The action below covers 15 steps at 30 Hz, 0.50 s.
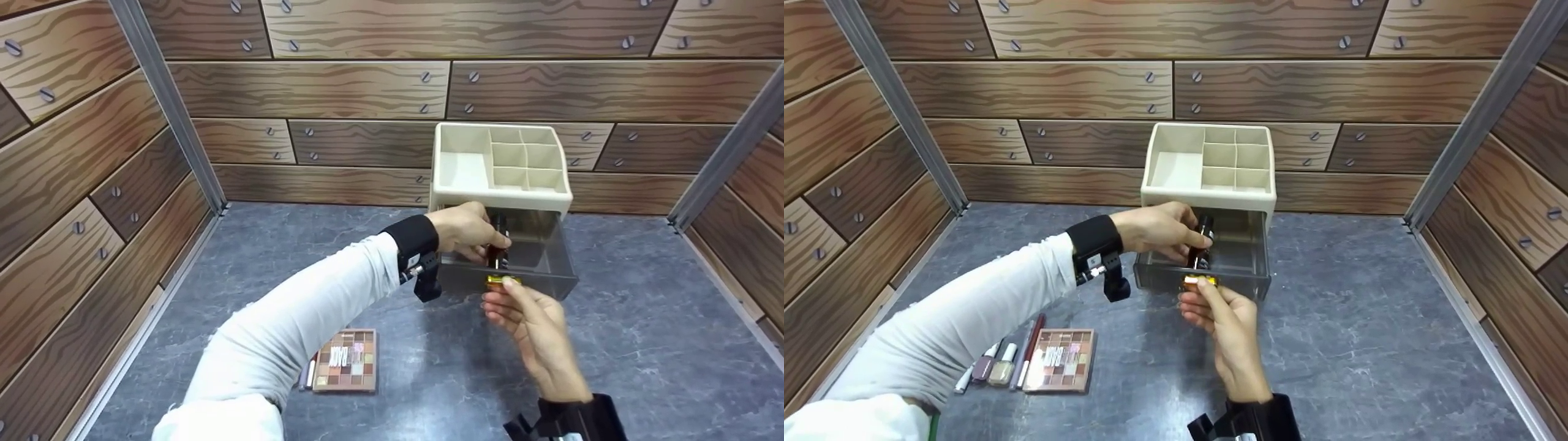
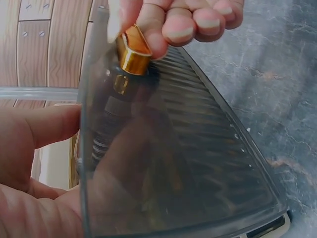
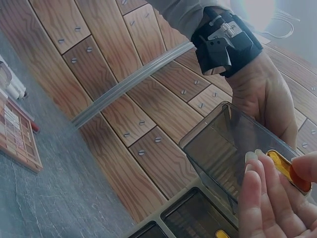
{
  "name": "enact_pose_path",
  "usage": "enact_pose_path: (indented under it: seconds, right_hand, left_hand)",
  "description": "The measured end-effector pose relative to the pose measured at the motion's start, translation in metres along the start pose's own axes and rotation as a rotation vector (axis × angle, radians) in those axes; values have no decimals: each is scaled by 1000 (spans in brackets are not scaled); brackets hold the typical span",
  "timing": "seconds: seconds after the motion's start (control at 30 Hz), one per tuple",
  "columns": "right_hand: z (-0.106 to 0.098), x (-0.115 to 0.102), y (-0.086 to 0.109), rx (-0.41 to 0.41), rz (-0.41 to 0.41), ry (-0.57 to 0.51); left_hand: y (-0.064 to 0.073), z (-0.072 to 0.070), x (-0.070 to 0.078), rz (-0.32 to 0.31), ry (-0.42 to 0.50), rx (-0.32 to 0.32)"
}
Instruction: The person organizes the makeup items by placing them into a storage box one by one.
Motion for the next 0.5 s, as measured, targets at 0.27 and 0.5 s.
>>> enact_pose_path:
  seconds: [0.27,0.5]
  right_hand:
    - [-2,-1,0,-1,-10,2]
    - [-1,0,1,8,-15,14]
  left_hand:
    - [-7,3,-4,-68,4,14]
    - [-12,3,-6,-92,19,48]
Point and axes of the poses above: each hand's wrist, its own y-axis away from the middle knuckle, its own z-axis out of the palm, x = y × z, the point moved 8 cm from there along -y, towards the middle knuckle, and after that the axes turned 7 degrees about -x, right-handed, at the moved point
